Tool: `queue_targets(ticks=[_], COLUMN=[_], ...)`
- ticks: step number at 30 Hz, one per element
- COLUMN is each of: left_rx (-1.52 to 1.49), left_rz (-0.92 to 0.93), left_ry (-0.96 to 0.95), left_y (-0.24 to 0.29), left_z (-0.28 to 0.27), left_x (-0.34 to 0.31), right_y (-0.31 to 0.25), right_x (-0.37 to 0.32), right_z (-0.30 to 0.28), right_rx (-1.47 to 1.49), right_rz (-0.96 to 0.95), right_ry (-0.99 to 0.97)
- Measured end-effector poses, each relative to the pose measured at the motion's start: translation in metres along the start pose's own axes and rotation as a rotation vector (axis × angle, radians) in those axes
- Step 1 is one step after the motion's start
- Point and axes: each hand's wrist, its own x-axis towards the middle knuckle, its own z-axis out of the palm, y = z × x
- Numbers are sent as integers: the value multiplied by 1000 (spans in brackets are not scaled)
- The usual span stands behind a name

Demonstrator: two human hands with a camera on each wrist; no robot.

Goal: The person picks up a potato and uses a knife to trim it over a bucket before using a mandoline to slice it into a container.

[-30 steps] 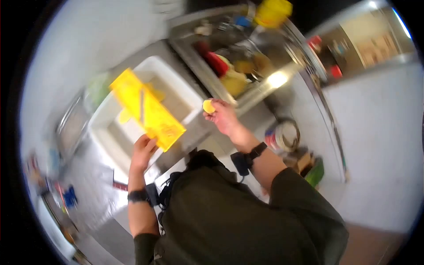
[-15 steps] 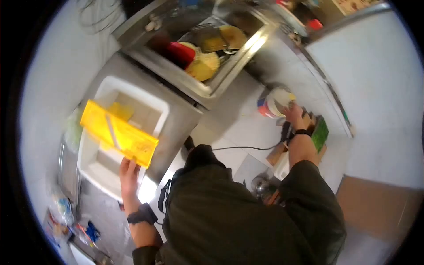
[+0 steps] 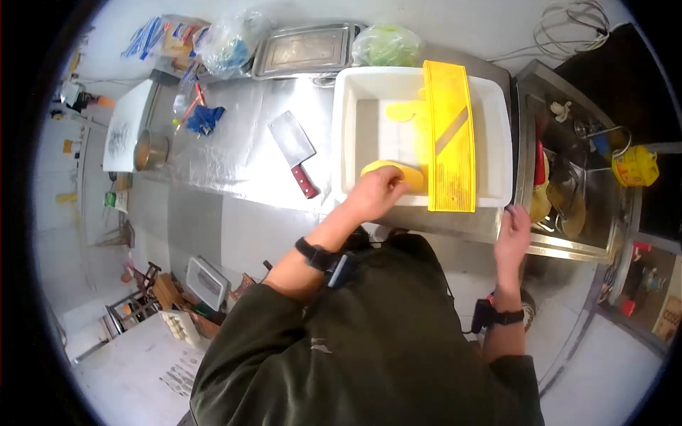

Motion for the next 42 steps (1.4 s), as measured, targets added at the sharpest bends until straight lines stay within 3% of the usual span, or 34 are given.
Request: queue_targets(ticks=[4,6,8,10,11,12,14,18,21,23,24,26,29,33,35,42], left_rx=[-28,46,128,325,400,393,520,578,524,429,429,306,288,215,71,135], left_rz=[-82,-122,-164,-86,-124,-119,-195,-128,-111,-194,-191,-368,-414,-446,-550,-546], left_ry=[247,229,137,-42,-220,-217,-488,-522,-527,-511,-515,-362,-290,-274,-255,-198], left_y=[-14,-16,-19,-20,-19,-16,-14,-18,-10,1,-2,-14,-14,-19,-15,0], left_z=[-28,-43,-46,-40,-38,-31,-19,-3,5,8,12,24,41,59,63,70], left_x=[-13,-8,2,16,27,39,61,84,99,112,120,136,152,165,163,148], right_y=[-55,-76,-87,-91,-83,-70,-66,-60,-45,-36,-28,-11,-3,-3,4,1], right_x=[22,24,25,32,35,38,47,70,77,80,81,82,74,69,67,75], right_z=[52,69,80,86,87,91,89,66,43,29,24,15,13,10,10,10], right_rx=[-391,-447,-500,-300,-309,-347,-386,-152,69,197,195,59,36,83,46,-139], right_rz=[-183,-151,-116,147,144,129,108,200,268,337,339,308,276,339,312,292], right_ry=[-223,-287,-351,-422,-421,-379,-330,-313,-215,-119,-116,-80,-40,-114,-110,-137])
